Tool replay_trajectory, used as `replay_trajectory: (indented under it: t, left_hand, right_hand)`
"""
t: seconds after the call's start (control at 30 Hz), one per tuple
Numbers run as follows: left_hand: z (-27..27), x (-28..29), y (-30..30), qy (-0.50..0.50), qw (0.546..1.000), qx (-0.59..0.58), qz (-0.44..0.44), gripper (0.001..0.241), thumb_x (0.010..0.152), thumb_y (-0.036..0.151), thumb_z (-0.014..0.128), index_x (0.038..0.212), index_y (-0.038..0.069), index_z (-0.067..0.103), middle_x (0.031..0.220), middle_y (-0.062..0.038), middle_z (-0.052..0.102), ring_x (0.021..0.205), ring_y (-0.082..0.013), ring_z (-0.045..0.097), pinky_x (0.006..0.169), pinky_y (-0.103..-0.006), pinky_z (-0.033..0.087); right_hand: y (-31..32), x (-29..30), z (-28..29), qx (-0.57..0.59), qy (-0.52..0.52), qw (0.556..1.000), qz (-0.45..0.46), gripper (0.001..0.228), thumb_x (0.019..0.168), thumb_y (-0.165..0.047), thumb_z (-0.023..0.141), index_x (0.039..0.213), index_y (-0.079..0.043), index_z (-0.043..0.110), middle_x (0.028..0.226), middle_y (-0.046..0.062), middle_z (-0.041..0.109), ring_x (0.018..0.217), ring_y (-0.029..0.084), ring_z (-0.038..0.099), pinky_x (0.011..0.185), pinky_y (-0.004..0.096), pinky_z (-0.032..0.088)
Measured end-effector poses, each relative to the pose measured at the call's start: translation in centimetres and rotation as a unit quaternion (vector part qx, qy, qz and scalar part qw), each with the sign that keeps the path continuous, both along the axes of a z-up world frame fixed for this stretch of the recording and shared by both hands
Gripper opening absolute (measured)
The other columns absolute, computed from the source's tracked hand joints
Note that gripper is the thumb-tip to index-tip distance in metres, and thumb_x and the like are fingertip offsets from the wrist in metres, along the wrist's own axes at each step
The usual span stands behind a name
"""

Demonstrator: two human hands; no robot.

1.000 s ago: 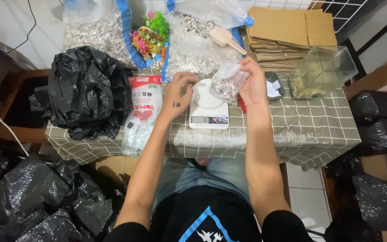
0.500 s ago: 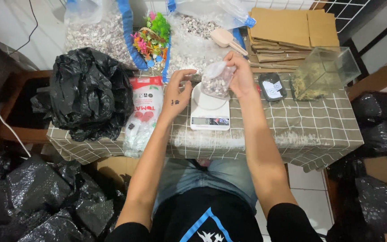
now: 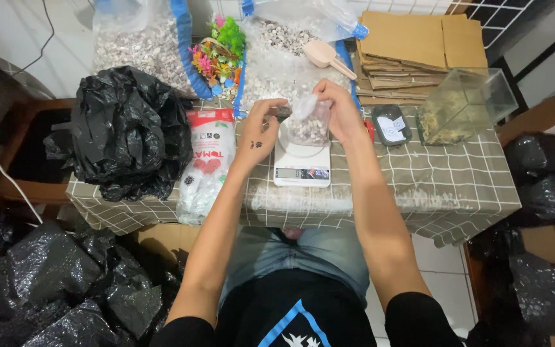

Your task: Scooping gravel from a large bag into a small bag on a digital scale to reach a specific weight.

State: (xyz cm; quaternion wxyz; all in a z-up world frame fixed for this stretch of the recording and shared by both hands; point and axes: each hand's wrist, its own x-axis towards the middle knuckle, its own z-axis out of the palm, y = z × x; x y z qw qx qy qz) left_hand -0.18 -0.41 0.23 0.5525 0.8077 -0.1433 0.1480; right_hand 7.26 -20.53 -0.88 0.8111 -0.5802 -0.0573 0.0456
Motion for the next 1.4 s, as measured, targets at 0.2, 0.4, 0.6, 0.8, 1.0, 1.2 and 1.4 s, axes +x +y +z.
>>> replay_trajectory:
  t: [0.2,0.4,0.6,0.8,1.0,1.2,1.4]
  left_hand:
    - [-0.8,0.8,0.9,-0.017,1.000,0.002,-0.007,0.043,0.092,0.002,0.053,0.128,0.021,0.067,0.119,-0.009,0.062,0.118,-0.0343,0.065,0.099,-0.0456,0.049]
    - [-1.0,0.5,0.9,-0.005,1.000,0.003,0.000,0.044,0.091,0.004,0.055,0.131,0.020,0.065,0.121,-0.012,0.064,0.117,-0.0342,0.065,0.097,-0.0439,0.049]
    - [-1.6,0.8,0.4,0.007,1.000,0.017,-0.018,0.047,0.093,0.010,0.062,0.140,0.019,0.059,0.127,-0.014,0.062,0.125,-0.0334,0.060,0.104,-0.0451,0.046]
    - [0.1,-0.1,0.8,0.001,0.997,0.028,-0.074,0.051,0.096,0.021,0.071,0.143,0.012,0.056,0.128,-0.022,0.060,0.128,-0.0414,0.056,0.111,-0.0541,0.041]
    - [1.3,0.1,0.1,0.068,0.987,0.098,-0.108,0.069,0.090,0.040,0.077,0.146,0.009,0.051,0.135,-0.025,0.061,0.132,-0.0427,0.054,0.116,-0.0563,0.036]
    - [0.3,1.9,-0.6,0.073,0.980,0.159,-0.093,0.055,0.079,0.039,0.086,0.123,0.015,0.062,0.110,-0.012,0.075,0.116,-0.0323,0.068,0.105,-0.0488,0.047]
    - [-0.1,6.7,-1.5,0.046,0.995,0.080,-0.047,0.047,0.074,0.041,0.090,0.100,0.012,0.064,0.083,-0.007,0.070,0.087,-0.0288,0.071,0.084,-0.0436,0.055]
  right_hand:
    - [-1.5,-3.5,2.7,-0.202,-0.191,0.960,-0.035,0.037,0.095,-0.016,0.066,0.132,-0.015,0.065,0.122,0.007,0.059,0.118,0.015,0.052,0.104,0.031,0.044]
    - [-2.9,-5.9,2.1,-0.169,-0.197,0.965,-0.032,0.060,0.106,-0.020,0.061,0.158,-0.010,0.033,0.138,0.021,0.048,0.126,0.028,0.048,0.109,0.045,0.044]
    - [-3.4,-6.2,1.1,-0.152,-0.185,0.969,-0.055,0.062,0.108,-0.024,0.063,0.159,-0.012,0.030,0.137,0.020,0.051,0.121,0.025,0.054,0.105,0.040,0.050]
    - [-4.0,-8.3,3.0,-0.417,-0.106,0.900,-0.068,0.076,0.097,-0.036,0.076,0.155,-0.001,0.040,0.123,0.023,0.068,0.104,0.031,0.073,0.083,0.040,0.061]
    - [-3.1,-8.4,3.1,-0.494,-0.107,0.863,-0.025,0.057,0.093,-0.039,0.075,0.131,0.003,0.067,0.115,0.023,0.074,0.099,0.034,0.075,0.085,0.044,0.059]
    - [-3.3,-6.3,1.5,-0.471,-0.142,0.870,-0.028,0.029,0.088,-0.031,0.080,0.101,-0.006,0.076,0.094,0.015,0.078,0.090,0.029,0.077,0.080,0.040,0.058]
    - [-2.8,-1.6,1.4,-0.427,-0.200,0.871,-0.139,0.024,0.095,-0.032,0.078,0.104,-0.010,0.074,0.089,0.011,0.075,0.092,0.030,0.074,0.080,0.039,0.056]
